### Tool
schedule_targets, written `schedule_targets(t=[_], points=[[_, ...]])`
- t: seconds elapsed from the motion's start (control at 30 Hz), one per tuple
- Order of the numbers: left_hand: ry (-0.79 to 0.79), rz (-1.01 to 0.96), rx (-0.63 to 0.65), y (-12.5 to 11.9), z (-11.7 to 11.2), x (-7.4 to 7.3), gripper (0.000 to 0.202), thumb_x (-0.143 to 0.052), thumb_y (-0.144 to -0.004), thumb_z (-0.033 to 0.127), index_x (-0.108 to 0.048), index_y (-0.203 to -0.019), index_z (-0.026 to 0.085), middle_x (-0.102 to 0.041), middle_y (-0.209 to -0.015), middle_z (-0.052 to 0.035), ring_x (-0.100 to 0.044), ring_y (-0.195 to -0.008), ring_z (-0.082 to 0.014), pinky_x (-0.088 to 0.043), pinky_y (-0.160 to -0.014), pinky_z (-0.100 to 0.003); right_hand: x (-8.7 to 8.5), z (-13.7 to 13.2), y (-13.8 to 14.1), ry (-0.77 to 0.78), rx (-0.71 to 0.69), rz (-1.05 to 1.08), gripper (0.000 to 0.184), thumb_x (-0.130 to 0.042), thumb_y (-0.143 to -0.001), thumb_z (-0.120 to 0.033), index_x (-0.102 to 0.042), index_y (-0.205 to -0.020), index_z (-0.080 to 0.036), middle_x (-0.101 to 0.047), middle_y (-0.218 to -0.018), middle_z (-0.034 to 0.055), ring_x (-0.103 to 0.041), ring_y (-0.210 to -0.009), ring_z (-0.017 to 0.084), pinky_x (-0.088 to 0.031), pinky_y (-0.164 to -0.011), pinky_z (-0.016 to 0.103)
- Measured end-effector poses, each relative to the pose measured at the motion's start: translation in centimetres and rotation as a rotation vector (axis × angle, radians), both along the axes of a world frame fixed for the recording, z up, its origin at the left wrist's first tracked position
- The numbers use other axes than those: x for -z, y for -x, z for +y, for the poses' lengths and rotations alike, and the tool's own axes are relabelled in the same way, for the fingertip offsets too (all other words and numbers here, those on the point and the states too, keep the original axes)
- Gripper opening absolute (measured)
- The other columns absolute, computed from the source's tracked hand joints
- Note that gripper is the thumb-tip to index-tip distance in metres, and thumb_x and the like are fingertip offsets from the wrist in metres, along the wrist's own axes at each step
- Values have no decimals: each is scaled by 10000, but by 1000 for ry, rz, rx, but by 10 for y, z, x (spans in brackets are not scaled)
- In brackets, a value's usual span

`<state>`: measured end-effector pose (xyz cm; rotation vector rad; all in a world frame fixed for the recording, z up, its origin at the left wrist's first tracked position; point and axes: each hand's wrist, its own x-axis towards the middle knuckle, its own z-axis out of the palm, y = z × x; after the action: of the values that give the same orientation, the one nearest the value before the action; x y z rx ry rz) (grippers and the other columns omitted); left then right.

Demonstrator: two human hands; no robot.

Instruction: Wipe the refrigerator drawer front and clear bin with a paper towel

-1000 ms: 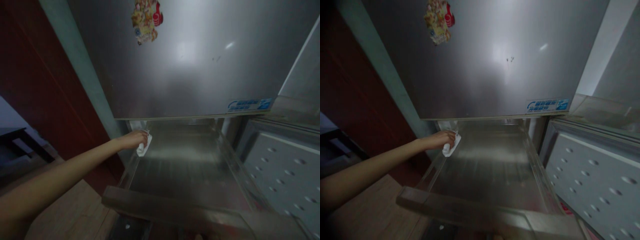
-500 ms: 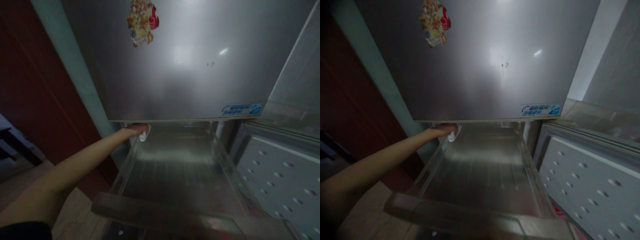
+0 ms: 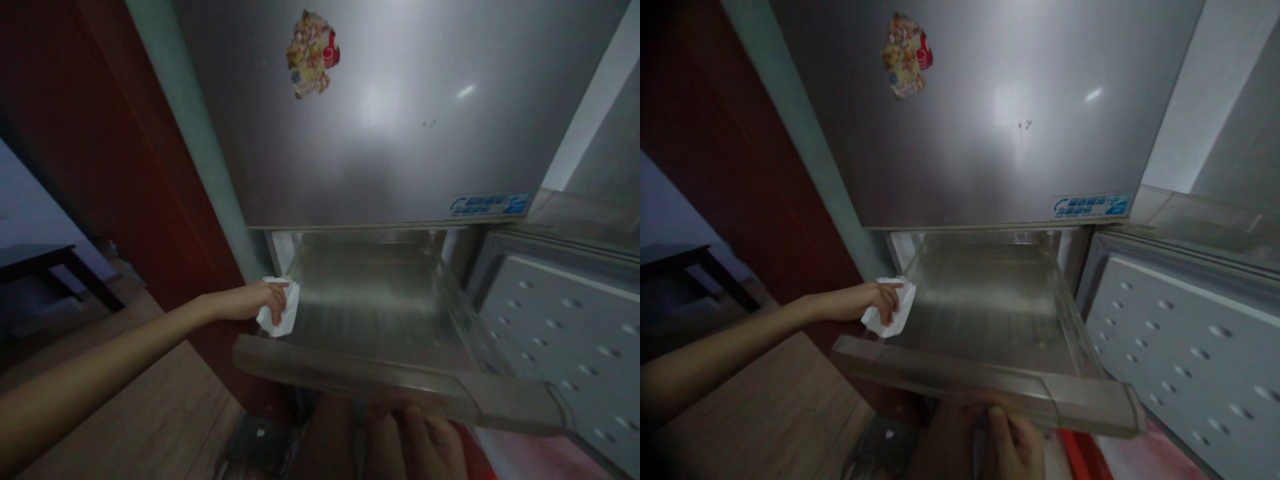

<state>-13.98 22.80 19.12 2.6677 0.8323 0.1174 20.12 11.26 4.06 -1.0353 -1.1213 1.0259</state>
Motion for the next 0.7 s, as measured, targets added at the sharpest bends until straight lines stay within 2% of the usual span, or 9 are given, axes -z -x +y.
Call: schedule_targets(t=[0.17,0.3,0.4,0.53,0.7], points=[[122,32,3,-6,-28,-7,396,-433,-993,124,-747,-776,232,-757,-875,-33,-691,-946,-158,-233,-1226,-443,-16,2,-4,46,-42,-11,570,-673,-733,-737,-796,-688,-183,-770,-742,130,-735,-708,262,-613,-728,336],[114,34,-9,-4,-31,-5,398,-443,-1019,213,-741,-754,230,-751,-889,-33,-688,-947,-151,-221,-1229,-444,-28,1,-3,55,-79,8,589,-654,-737,-749,-802,-694,-180,-775,-770,144,-745,-752,277,-608,-791,360],[88,17,-10,-1,-29,0,395,-451,-1024,262,-740,-757,225,-749,-869,-40,-687,-928,-155,-213,-1226,-454,-29,1,0,18,-83,70,542,-670,-749,-712,-801,-692,-189,-769,-732,128,-742,-724,267,-608,-785,367],[25,-34,-7,6,-13,8,349,-501,-991,232,-743,-740,221,-753,-819,-48,-689,-926,-173,-233,-1215,-471,-25,2,5,-14,-93,159,504,-678,-772,-675,-800,-717,-189,-768,-724,116,-739,-704,251,-605,-756,361],[-100,-14,-62,8,43,11,258,-576,-835,93,-755,-700,221,-755,-831,-39,-694,-877,-179,-314,-1173,-455,-27,1,9,-17,-80,267,491,-721,-744,-662,-798,-735,-177,-752,-670,101,-710,-613,220,-602,-732,352]])
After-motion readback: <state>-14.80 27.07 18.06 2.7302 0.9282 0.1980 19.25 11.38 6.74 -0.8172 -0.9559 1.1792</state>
